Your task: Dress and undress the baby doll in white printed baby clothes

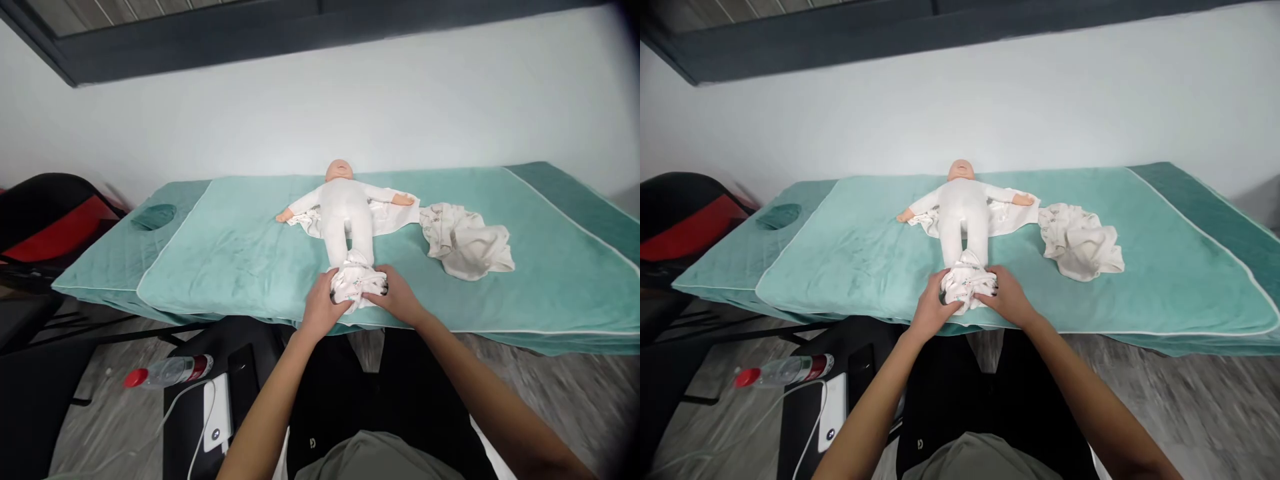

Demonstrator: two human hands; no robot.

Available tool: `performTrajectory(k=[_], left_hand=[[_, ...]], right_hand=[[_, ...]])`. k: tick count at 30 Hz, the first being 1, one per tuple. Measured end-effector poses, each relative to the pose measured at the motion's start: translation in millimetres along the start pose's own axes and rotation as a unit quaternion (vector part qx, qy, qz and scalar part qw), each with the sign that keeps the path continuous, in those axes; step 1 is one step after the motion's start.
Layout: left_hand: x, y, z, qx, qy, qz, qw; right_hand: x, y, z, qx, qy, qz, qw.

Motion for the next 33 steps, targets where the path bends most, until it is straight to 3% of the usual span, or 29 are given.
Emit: performTrajectory(k=[3,7,11,14,16,18,20,22,25,28,31,33], left_hand=[[2.0,0.8,-4.2,-0.035,-0.04,-0.026,0.998],[3.5,-16.4,-18.5,-0.06,-0.096,-0.032,0.993],[5.3,-39.5,-46.1,-0.075,-0.131,0.107,0.983],[11.5,-65.1,-74.7,-0.057,-0.082,0.203,0.974],[17.6,-84.5,-93.6,0.038,-0.03,0.244,0.969],[23.6,-101.7,-111.4,0.172,0.023,0.28,0.944],[29.8,-116.4,-129.5,0.281,0.065,0.301,0.909],[37.2,-129.9,-149.5,0.339,0.094,0.303,0.886],[50.6,-152.4,-185.3,0.382,0.132,0.243,0.882],[59.5,-177.7,-226.3,0.388,0.184,0.11,0.896],[56.8,-198.9,-265.6,0.31,0.266,-0.035,0.912],[51.8,-208.5,-284.2,0.222,0.322,-0.117,0.913]], right_hand=[[3.2,4.3,5.9,0.003,0.032,-0.01,0.999],[-1.2,-11.8,21.8,0.034,0.077,0.009,0.996],[-2.6,-41.9,45.2,0.142,0.048,0.12,0.981],[11.6,-75.6,69.5,0.191,-0.005,0.24,0.952],[26.5,-99.7,88.8,0.118,-0.04,0.328,0.937],[41.3,-120.3,109.2,-0.018,-0.068,0.394,0.917],[54.7,-135.4,130.6,-0.159,-0.083,0.408,0.895],[66.1,-145.9,154.8,-0.264,-0.107,0.374,0.883],[80.0,-163.9,195.9,-0.35,-0.162,0.273,0.881],[88.0,-195.5,237.8,-0.358,-0.191,0.207,0.89],[86.3,-233.1,276.4,-0.274,-0.195,0.181,0.924],[81.3,-253.1,298.3,-0.161,-0.215,0.136,0.954]])
Point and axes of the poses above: each hand's wrist, its own x-axis towards the middle knuckle, its own y-axis out of the palm, z = x × y, the point moved 3 cm from there along x, towards the middle knuckle, and after that the axes turned 4 degrees about -x, right-handed, at the moved point
